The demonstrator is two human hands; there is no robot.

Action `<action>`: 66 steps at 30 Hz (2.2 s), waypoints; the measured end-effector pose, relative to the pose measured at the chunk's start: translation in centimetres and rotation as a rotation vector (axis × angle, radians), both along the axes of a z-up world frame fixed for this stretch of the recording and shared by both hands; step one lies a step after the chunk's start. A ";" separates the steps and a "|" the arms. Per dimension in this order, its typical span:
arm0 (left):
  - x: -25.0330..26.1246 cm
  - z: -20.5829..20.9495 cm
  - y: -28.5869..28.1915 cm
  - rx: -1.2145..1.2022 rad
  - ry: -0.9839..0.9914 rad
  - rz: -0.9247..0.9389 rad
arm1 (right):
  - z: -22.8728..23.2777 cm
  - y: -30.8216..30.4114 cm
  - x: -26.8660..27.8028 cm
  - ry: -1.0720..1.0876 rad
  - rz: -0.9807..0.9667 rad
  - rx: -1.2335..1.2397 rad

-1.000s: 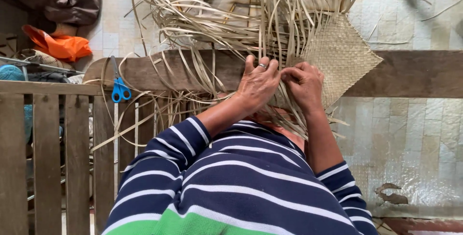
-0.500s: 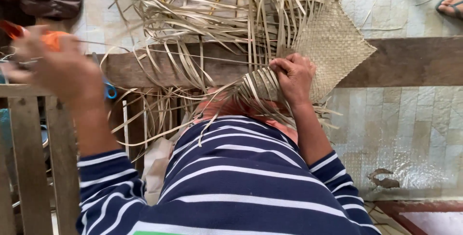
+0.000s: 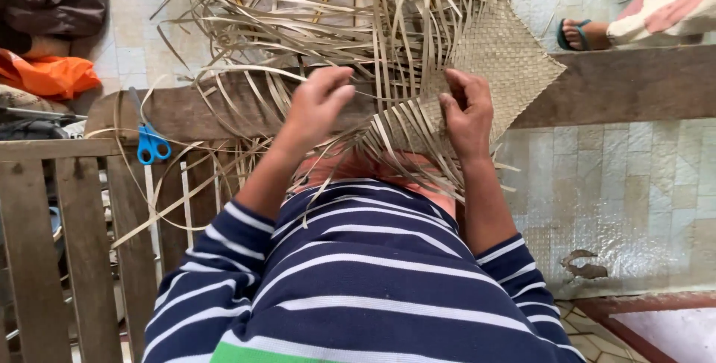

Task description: Weaving a mat by interlacing dried plant fibers at a steady pace.

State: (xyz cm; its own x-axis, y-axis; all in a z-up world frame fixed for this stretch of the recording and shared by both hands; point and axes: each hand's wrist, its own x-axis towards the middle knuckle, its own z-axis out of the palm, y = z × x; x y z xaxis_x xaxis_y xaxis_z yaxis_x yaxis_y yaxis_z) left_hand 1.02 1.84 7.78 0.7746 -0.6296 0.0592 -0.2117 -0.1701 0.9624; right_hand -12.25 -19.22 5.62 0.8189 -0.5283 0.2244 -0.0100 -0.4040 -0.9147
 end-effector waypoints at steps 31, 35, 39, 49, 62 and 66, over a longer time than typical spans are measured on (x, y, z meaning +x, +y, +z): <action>-2.8 -4.6 -3.4 0.515 -0.239 -0.055 | -3.0 0.3 1.3 0.142 -0.147 -0.560; -2.7 -4.9 -3.7 0.508 -0.189 -0.086 | -2.8 -0.2 1.0 0.139 -0.142 -0.508; -2.6 -5.4 -3.6 0.479 -0.083 -0.101 | -2.3 -0.5 0.7 0.126 -0.106 -0.414; -2.2 -5.6 -2.4 0.288 0.246 -0.127 | -2.8 -0.4 0.5 0.100 -0.082 -0.384; -2.5 -4.5 -0.9 0.431 -0.059 -0.188 | -3.1 -0.3 1.1 0.174 -0.109 -0.530; -2.5 -5.0 -0.5 0.606 -0.266 -0.237 | -2.5 -0.1 1.0 0.198 -0.123 -0.557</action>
